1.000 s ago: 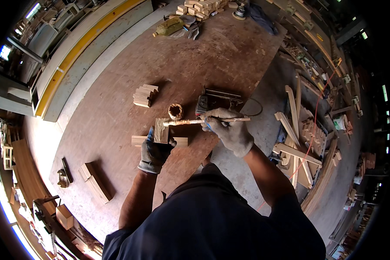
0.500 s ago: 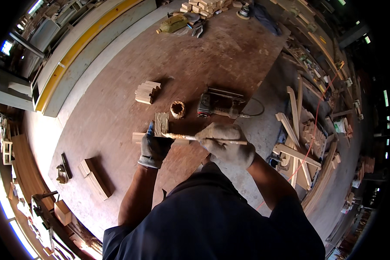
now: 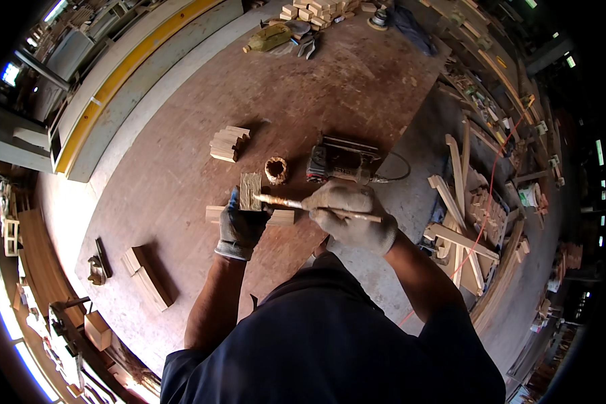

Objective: The person applies glue to small wooden blocks and uses a nail gun to fasten them together on a workbench. They then move to a larger table to assemble these blocks into a wooden box structure, hammering them into place and stacking the finished units.

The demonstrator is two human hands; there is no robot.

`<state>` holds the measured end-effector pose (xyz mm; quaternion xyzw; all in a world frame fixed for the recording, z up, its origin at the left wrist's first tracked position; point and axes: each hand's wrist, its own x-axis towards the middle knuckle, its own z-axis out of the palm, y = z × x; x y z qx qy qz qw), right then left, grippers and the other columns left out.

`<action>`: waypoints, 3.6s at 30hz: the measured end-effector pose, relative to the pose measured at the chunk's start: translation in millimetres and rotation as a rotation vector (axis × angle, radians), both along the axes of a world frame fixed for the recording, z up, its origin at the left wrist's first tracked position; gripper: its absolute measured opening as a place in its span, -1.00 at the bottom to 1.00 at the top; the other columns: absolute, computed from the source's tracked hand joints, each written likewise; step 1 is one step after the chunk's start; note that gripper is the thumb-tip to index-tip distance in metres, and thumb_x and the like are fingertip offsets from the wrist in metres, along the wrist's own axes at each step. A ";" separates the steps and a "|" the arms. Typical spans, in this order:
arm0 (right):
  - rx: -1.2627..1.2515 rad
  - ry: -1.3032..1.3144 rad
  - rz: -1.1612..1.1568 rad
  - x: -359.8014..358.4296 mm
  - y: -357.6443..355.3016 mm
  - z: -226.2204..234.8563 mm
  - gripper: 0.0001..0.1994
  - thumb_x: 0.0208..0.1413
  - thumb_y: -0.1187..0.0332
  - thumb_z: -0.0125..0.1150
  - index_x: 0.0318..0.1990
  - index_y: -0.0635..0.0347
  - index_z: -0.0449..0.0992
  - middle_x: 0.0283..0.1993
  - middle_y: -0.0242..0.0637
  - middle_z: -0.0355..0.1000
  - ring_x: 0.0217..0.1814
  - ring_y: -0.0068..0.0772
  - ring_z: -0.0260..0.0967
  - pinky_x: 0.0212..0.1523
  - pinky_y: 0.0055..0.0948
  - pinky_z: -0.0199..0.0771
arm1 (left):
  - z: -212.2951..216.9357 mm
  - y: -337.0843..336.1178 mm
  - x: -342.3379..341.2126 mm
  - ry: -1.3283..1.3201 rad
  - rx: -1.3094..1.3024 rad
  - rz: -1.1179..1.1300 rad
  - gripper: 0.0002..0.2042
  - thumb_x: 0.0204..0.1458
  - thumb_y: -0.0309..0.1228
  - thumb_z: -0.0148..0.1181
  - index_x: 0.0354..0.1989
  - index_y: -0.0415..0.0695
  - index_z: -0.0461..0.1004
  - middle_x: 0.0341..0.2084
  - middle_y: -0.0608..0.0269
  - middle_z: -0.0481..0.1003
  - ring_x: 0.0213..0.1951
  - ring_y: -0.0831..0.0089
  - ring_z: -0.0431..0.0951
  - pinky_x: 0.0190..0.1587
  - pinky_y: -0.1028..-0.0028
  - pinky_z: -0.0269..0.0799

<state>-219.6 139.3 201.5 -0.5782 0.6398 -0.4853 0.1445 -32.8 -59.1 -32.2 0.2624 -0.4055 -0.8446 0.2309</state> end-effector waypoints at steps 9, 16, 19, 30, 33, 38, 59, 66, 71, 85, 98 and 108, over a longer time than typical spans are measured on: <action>-0.045 -0.037 -0.096 4.7 -9.6 -2.2 -0.87 0.18 0.63 0.32 -0.15 0.34 0.70 -0.19 -0.14 0.69 -0.19 -0.28 0.67 -0.19 -0.34 0.70 | 22.5 1.8 -0.1 -0.134 -0.255 -0.055 -0.51 0.54 0.02 -0.11 0.23 -0.18 0.48 0.06 0.11 0.63 0.14 0.19 0.64 0.16 0.03 0.59; 0.050 -0.044 0.128 13.1 -5.3 6.7 -0.84 0.13 0.66 0.32 -0.13 0.39 0.67 -0.19 -0.06 0.68 -0.20 -0.27 0.68 -0.19 -0.34 0.72 | -14.5 -4.6 2.9 0.003 0.065 0.035 -0.46 0.53 0.04 -0.09 0.37 -0.15 0.43 0.15 0.03 0.62 0.16 0.09 0.62 0.19 0.00 0.55; -0.042 -0.026 0.019 7.5 -4.8 4.0 -0.87 0.17 0.61 0.34 -0.14 0.33 0.70 -0.24 -0.15 0.67 -0.22 -0.27 0.66 -0.20 -0.33 0.69 | -8.1 -1.0 2.9 -0.124 -0.196 -0.003 -0.50 0.48 -0.02 -0.03 0.34 -0.15 0.45 0.10 0.04 0.63 0.11 0.08 0.63 0.12 0.05 0.57; 0.000 -0.071 0.107 5.4 -3.2 7.9 -0.84 0.14 0.66 0.28 -0.13 0.41 0.66 -0.20 -0.07 0.68 -0.16 -0.24 0.68 -0.14 -0.32 0.71 | -3.2 -3.3 0.6 0.069 0.212 0.034 -0.53 0.53 0.03 -0.06 0.20 -0.10 0.55 -0.05 0.12 0.66 -0.05 0.14 0.66 0.04 0.06 0.58; 0.009 -0.076 -0.004 -2.9 -3.3 1.9 -0.84 0.14 0.65 0.32 -0.13 0.40 0.65 -0.16 -0.07 0.70 -0.10 -0.21 0.69 -0.06 -0.28 0.72 | 7.1 -0.5 0.4 0.085 0.252 0.052 -0.55 0.51 0.04 -0.03 0.17 -0.08 0.56 -0.07 0.15 0.67 -0.06 0.15 0.66 0.00 0.05 0.60; -0.034 0.054 0.012 0.9 -12.2 -1.5 -0.81 0.13 0.64 0.39 -0.10 0.38 0.68 -0.11 -0.06 0.69 -0.08 -0.13 0.70 -0.08 -0.29 0.72 | 32.9 8.6 -4.9 0.138 0.329 0.031 -0.54 0.20 -0.21 0.40 0.20 -0.15 0.50 -0.11 0.15 0.70 -0.10 0.17 0.73 -0.06 0.21 0.65; 0.208 -0.227 -0.418 -38.9 -63.9 -73.8 -0.84 0.39 0.35 0.33 -0.15 0.26 0.72 -0.28 -0.36 0.68 -0.30 -0.65 0.52 -0.24 -0.45 0.58 | 44.6 7.2 35.9 -0.136 -0.269 -0.096 -0.50 0.42 0.07 0.17 0.27 -0.08 0.50 0.01 0.15 0.65 -0.12 0.21 0.67 -0.02 0.18 0.64; 0.289 1.271 -0.195 -23.9 -166.0 -225.8 -0.86 0.00 0.28 0.29 -0.51 -0.06 0.73 -0.44 -0.26 0.63 -0.26 -0.15 0.60 -0.33 -0.03 0.65 | 68.6 3.9 84.5 -0.066 0.082 -0.070 -0.50 0.43 -0.10 0.13 0.40 -0.13 0.41 0.10 0.11 0.59 0.09 0.23 0.60 0.12 0.10 0.62; 0.534 0.223 -0.218 -33.4 -141.1 -205.5 -0.75 0.12 0.15 0.39 -0.25 0.15 0.66 -0.30 0.01 0.66 -0.18 0.17 0.65 -0.17 0.10 0.62 | 77.4 -2.7 58.7 0.010 0.116 -0.124 -0.59 0.38 -0.30 0.24 0.29 -0.26 0.49 0.00 0.10 0.62 -0.02 0.28 0.64 0.06 0.22 0.63; 0.532 0.144 -0.282 58.8 -17.2 -227.9 -0.66 0.01 0.30 0.43 -0.08 0.24 0.58 -0.12 0.00 0.57 -0.03 0.13 0.61 0.03 0.03 0.61 | 106.2 -3.2 30.3 -0.166 -0.292 -0.312 -0.57 0.20 -0.40 0.39 0.23 -0.28 0.58 -0.15 0.18 0.64 -0.15 0.34 0.66 -0.03 0.31 0.65; 0.732 0.064 -0.180 45.4 -25.1 -232.6 -0.63 -0.06 0.25 0.53 -0.12 0.18 0.57 -0.03 -0.05 0.57 0.10 0.09 0.59 0.14 -0.03 0.61 | 111.0 15.2 26.4 -0.257 -0.444 -0.227 -0.76 0.20 -0.61 0.31 0.03 -0.33 0.57 -0.20 0.15 0.63 -0.46 0.52 0.53 -0.37 0.49 0.52; 0.480 -0.012 -0.286 49.7 -16.6 -279.0 -0.70 -0.08 0.31 0.54 -0.18 0.07 0.60 -0.09 -0.11 0.55 0.01 0.07 0.58 0.06 0.00 0.59 | 118.3 25.1 17.2 -0.264 -0.409 -0.295 -0.84 0.16 -0.67 0.28 -0.10 -0.29 0.55 -0.21 0.25 0.55 -0.46 0.56 0.50 -0.40 0.51 0.48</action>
